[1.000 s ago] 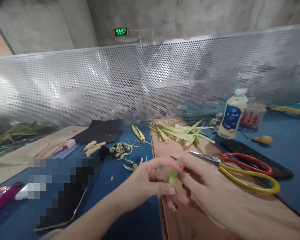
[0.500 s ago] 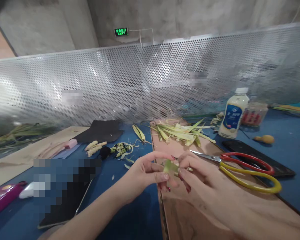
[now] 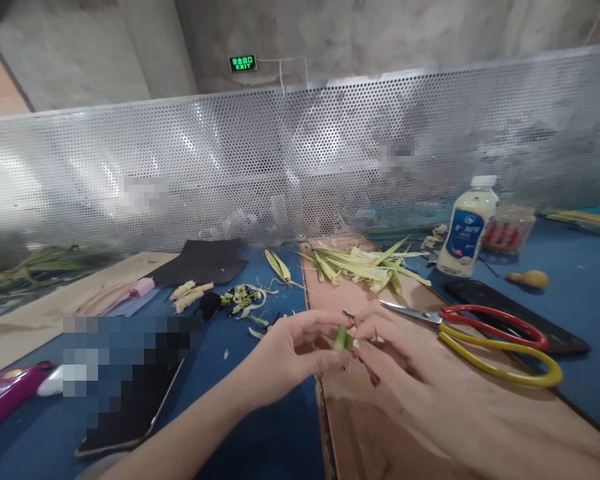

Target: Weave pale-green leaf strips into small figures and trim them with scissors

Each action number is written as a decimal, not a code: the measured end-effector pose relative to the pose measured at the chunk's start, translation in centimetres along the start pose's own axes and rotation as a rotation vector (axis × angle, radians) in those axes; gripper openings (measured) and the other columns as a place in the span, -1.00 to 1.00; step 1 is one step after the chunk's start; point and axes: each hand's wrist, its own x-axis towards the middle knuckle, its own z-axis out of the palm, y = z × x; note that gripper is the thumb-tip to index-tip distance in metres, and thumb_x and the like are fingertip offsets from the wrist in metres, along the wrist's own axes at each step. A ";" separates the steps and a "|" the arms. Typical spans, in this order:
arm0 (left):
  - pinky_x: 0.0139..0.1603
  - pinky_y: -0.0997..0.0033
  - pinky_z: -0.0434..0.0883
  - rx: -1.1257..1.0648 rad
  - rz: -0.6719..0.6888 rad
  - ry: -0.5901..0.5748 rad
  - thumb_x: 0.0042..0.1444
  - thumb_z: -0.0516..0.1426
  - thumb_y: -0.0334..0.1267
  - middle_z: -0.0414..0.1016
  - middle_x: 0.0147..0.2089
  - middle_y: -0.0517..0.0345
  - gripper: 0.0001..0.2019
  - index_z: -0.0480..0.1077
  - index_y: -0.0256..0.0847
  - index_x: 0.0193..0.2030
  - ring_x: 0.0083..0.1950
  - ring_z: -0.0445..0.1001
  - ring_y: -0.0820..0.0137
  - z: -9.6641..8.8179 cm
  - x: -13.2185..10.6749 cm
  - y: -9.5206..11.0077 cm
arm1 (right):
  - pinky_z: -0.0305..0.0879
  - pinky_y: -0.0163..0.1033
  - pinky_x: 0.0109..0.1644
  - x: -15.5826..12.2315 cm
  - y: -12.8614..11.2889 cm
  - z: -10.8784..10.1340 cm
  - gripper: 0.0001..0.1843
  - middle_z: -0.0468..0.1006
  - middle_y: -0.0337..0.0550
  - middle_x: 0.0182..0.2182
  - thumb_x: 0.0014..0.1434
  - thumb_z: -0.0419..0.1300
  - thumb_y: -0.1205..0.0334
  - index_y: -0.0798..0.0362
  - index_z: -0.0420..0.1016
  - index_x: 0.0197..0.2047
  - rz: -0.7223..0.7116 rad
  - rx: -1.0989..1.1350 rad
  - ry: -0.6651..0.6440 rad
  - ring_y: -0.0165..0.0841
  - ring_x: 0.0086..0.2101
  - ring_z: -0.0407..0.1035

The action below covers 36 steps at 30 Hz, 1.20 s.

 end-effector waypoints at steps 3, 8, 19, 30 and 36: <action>-0.21 0.50 0.33 0.124 0.017 0.036 -0.04 0.21 -0.34 0.48 -0.26 0.20 -0.67 0.38 -0.13 -0.07 -0.28 0.40 0.51 0.2 -0.1 0.0 | 0.13 -0.36 -0.55 -0.1 0.1 0.1 -0.81 0.35 -0.30 -0.52 0.16 -0.03 0.32 -0.01 0.33 -0.44 0.019 -0.051 -0.015 -0.48 -0.58 0.20; -0.19 0.44 0.36 0.289 0.070 0.069 -0.03 0.19 -0.34 0.49 -0.24 0.14 -0.68 0.39 -0.19 -0.07 -0.26 0.41 0.45 0.6 -0.1 0.0 | 0.16 -0.35 -0.47 -0.1 0.9 0.7 -0.83 0.35 -0.28 -0.43 0.15 -0.03 0.33 -0.01 0.32 -0.43 0.028 -0.003 -0.050 -0.45 -0.44 0.27; -0.18 0.37 0.40 0.386 0.092 0.131 -0.03 0.20 -0.30 0.50 -0.16 0.02 -0.64 0.39 -0.29 -0.04 -0.23 0.44 0.36 0.9 0.0 -0.2 | 0.17 -0.32 -0.42 0.0 0.9 0.1 -0.83 0.36 -0.32 -0.38 0.21 -0.02 0.20 -0.06 0.36 -0.36 0.044 -0.025 -0.108 -0.47 -0.44 0.26; -0.25 0.47 0.37 0.576 0.187 0.190 -0.04 0.17 -0.42 0.49 -0.28 0.15 -0.69 0.42 -0.22 -0.10 -0.33 0.41 0.45 0.9 -0.3 -0.2 | 0.19 -0.36 -0.46 0.7 2.0 2.0 -0.94 0.30 -0.32 -0.51 0.03 0.09 0.35 0.02 0.24 -0.40 0.224 0.349 -0.040 -0.47 -0.49 0.23; -0.19 0.43 0.34 0.756 0.291 0.147 -0.01 0.15 -0.45 0.48 -0.24 0.11 -0.69 0.41 -0.20 -0.08 -0.26 0.41 0.41 0.6 -0.5 -0.2 | 0.16 -0.37 -0.46 0.7 3.0 2.3 -0.91 0.27 -0.31 -0.43 0.07 0.10 0.29 0.03 0.23 -0.33 0.297 0.505 -0.165 -0.47 -0.45 0.20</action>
